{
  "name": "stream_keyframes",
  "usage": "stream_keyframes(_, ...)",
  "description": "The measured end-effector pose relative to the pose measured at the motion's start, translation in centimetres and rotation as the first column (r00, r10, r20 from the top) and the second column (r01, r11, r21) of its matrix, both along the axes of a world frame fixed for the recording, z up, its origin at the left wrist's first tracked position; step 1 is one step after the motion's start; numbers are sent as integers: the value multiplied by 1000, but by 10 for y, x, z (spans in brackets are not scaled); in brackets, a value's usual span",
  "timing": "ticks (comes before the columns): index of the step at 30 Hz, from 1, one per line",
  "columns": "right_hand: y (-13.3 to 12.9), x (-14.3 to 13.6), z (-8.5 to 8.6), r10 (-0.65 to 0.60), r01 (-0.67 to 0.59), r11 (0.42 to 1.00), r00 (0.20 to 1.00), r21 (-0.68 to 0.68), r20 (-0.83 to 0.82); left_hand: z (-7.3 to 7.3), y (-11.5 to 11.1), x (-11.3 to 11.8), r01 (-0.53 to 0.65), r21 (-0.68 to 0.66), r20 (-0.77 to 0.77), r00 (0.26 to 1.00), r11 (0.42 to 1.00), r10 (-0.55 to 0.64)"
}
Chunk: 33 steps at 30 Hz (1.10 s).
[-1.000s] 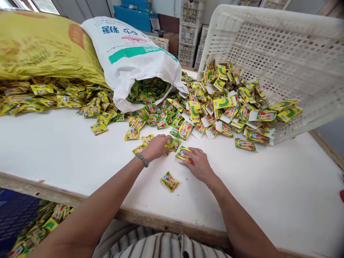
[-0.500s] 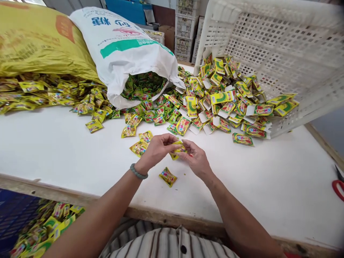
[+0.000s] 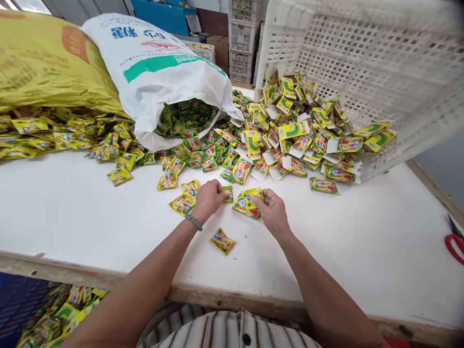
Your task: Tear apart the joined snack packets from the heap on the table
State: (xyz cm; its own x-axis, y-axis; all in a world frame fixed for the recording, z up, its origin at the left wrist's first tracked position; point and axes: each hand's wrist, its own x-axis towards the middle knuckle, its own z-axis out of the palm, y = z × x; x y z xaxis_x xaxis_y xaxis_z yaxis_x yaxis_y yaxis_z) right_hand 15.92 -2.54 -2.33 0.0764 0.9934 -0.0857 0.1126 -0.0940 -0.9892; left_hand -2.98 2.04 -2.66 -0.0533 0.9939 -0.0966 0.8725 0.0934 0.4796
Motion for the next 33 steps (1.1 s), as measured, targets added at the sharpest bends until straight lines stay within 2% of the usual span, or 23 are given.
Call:
stream_keyframes(3, 1, -1, 0, -11, 7, 999, 994, -38, -109, 0, -3, -1, -93, 24, 27, 995, 995, 93)
stream_keyframes(7, 0, -1, 3, 2, -11, 999, 987, -52, -163, 2, 2, -3, -100, -15, -35, 994, 995, 100)
stream_keyframes(9, 0, -1, 5, -5, -7, 998, 983, -64, -181, 3, 3, -5, -98, -41, 23, 995, 994, 99)
stream_keyframes(11, 0, -2, 6, -10, -10, 997, 967, -79, -255, 5, 0, -5, -105, 6, 168, 980, 994, 103)
stream_keyframes(13, 0, -3, 7, -11, -17, 997, 935, -77, -354, 9, -6, -4, -88, 58, 408, 911, 994, 57)
stream_keyframes(16, 1, -5, 8, 20, -43, 998, 910, -47, -414, 16, -16, 6, 72, 12, 718, 694, 997, -59)
stream_keyframes(17, 1, -5, 8, 38, -58, 998, 912, -38, -409, 19, -19, 10, 136, -14, 769, 635, 991, -77)
stream_keyframes(19, 2, -3, 8, 64, -79, 997, 924, -25, -378, 23, -22, 19, 216, -52, 818, 569, 975, -82)
stream_keyframes(22, 5, 5, 8, 45, -41, 999, 951, 19, -305, 27, -23, 25, 205, -34, 854, 514, 978, -78)
stream_keyframes(23, 7, 9, 7, 16, -6, 999, 962, 38, -273, 28, -23, 25, 181, -1, 842, 530, 984, -97)
stream_keyframes(25, 11, 17, 8, -75, 92, 993, 975, 70, -207, 27, -24, 25, 148, 105, 732, 658, 983, -177)
stream_keyframes(27, 15, 26, 9, -184, 199, 975, 971, 95, -153, 25, -26, 27, 221, 209, 505, 810, 953, -299)
stream_keyframes(28, 17, 30, 9, -231, 247, 963, 963, 109, -140, 24, -27, 29, 302, 236, 375, 849, 924, -373)
stream_keyframes(29, 18, 33, 10, -271, 287, 950, 953, 121, -132, 22, -28, 32, 396, 236, 255, 856, 887, -450)
stream_keyframes(31, 20, 38, 12, -323, 339, 931, 938, 134, -129, 18, -29, 38, 562, 167, 71, 812, 810, -579)
stream_keyframes(33, 21, 39, 13, -336, 353, 926, 932, 130, -137, 16, -27, 44, 646, 54, -54, 763, 761, -644)
